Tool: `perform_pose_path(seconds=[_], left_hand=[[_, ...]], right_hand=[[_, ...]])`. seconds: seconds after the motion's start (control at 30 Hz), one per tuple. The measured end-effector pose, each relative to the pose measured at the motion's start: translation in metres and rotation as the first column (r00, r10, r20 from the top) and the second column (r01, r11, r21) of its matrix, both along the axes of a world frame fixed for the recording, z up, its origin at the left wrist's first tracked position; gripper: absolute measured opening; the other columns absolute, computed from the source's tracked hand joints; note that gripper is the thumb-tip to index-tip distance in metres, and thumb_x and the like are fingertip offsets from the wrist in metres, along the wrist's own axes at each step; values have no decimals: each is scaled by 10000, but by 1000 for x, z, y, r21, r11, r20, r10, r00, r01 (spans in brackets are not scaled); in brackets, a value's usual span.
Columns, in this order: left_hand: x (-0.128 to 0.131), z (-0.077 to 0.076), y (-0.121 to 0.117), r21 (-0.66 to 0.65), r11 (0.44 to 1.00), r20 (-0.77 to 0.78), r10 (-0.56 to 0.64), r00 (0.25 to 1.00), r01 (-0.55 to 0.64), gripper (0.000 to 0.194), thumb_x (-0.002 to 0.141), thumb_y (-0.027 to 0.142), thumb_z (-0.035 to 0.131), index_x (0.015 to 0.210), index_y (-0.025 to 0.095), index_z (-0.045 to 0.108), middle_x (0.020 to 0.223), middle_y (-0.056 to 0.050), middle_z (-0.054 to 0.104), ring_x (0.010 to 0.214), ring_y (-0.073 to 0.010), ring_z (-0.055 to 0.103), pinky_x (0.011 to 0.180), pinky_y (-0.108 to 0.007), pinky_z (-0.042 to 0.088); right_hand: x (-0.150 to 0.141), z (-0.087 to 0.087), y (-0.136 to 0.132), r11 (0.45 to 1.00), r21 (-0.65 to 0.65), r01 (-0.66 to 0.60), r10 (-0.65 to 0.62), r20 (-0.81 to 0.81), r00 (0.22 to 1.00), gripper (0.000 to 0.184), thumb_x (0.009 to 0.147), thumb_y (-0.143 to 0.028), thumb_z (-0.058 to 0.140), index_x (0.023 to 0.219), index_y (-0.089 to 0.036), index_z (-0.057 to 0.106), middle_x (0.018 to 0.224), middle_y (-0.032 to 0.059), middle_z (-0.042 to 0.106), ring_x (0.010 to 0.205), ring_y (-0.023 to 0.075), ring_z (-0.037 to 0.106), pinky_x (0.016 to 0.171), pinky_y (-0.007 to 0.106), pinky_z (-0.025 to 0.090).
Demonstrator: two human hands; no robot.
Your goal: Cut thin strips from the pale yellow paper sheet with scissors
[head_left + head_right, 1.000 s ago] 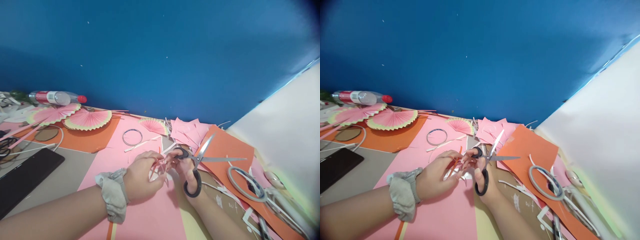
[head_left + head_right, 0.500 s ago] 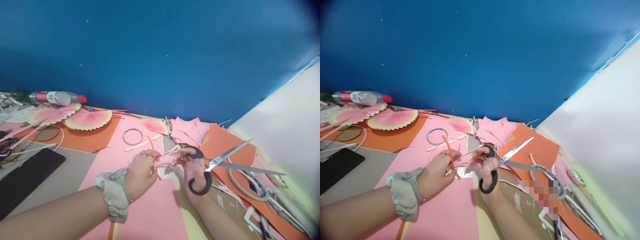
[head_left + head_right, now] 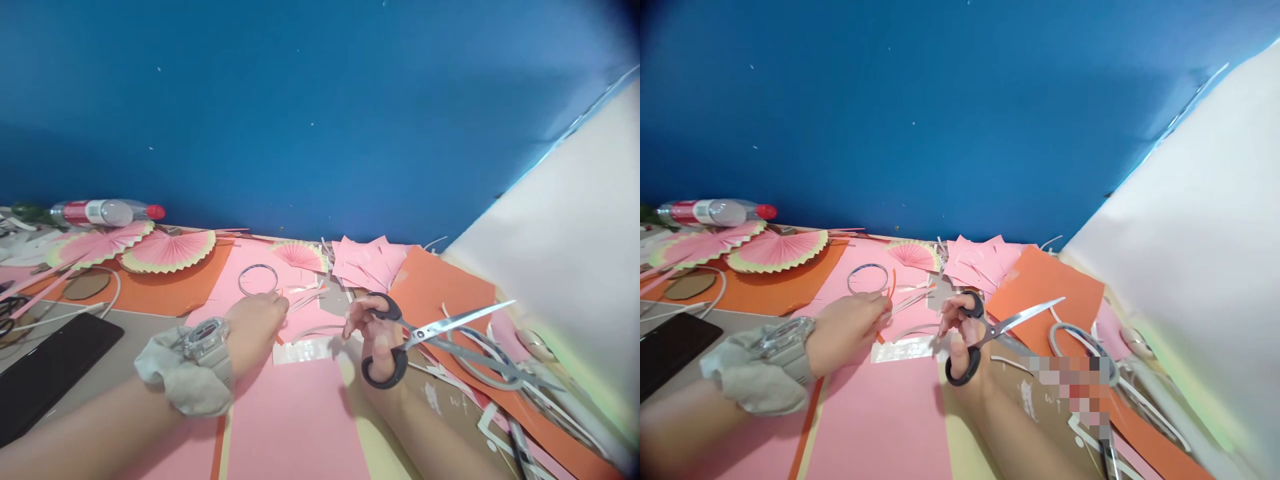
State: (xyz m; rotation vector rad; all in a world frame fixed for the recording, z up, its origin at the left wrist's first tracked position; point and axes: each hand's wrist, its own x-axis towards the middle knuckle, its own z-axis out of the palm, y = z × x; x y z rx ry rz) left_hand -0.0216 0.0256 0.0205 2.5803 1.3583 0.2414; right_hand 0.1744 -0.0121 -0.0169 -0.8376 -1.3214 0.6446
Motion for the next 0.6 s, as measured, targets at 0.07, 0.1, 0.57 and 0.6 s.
perform_pose_path(seconds=[0.07,0.1,0.57,0.6], left_hand=[[-4,5,3,4,1000,-31,13,999,-13,129,825,180,406,783,190,528,770,-71,597,707,-248,564,589,-330,361],[-5,8,4,2,1000,-39,19,999,-19,133,828,189,405,793,192,533,765,-68,598,709,-248,566,593,-331,367],[-5,-3,14,88,993,28,70,997,-72,578,729,527,563,1159,148,487,1118,-115,561,1035,-298,497,864,-405,398],[-4,-4,14,98,993,24,69,997,-71,558,742,508,554,1161,146,490,1107,-113,566,1030,-297,496,862,-406,395]], right_hand=[[0,0,0,1000,0,-28,28,-5,1000,295,834,-496,452,1016,-266,490,824,13,440,530,123,446,467,286,405],[0,0,1,999,3,-44,44,-7,999,303,832,-500,452,1025,-269,484,827,12,439,533,123,448,465,285,409],[5,-9,0,991,-55,-120,124,84,989,347,844,-530,431,1005,-226,475,840,28,471,577,134,478,525,322,420],[5,-10,0,990,-61,-126,130,81,988,344,843,-530,433,995,-224,472,846,30,471,577,133,475,521,320,417]])
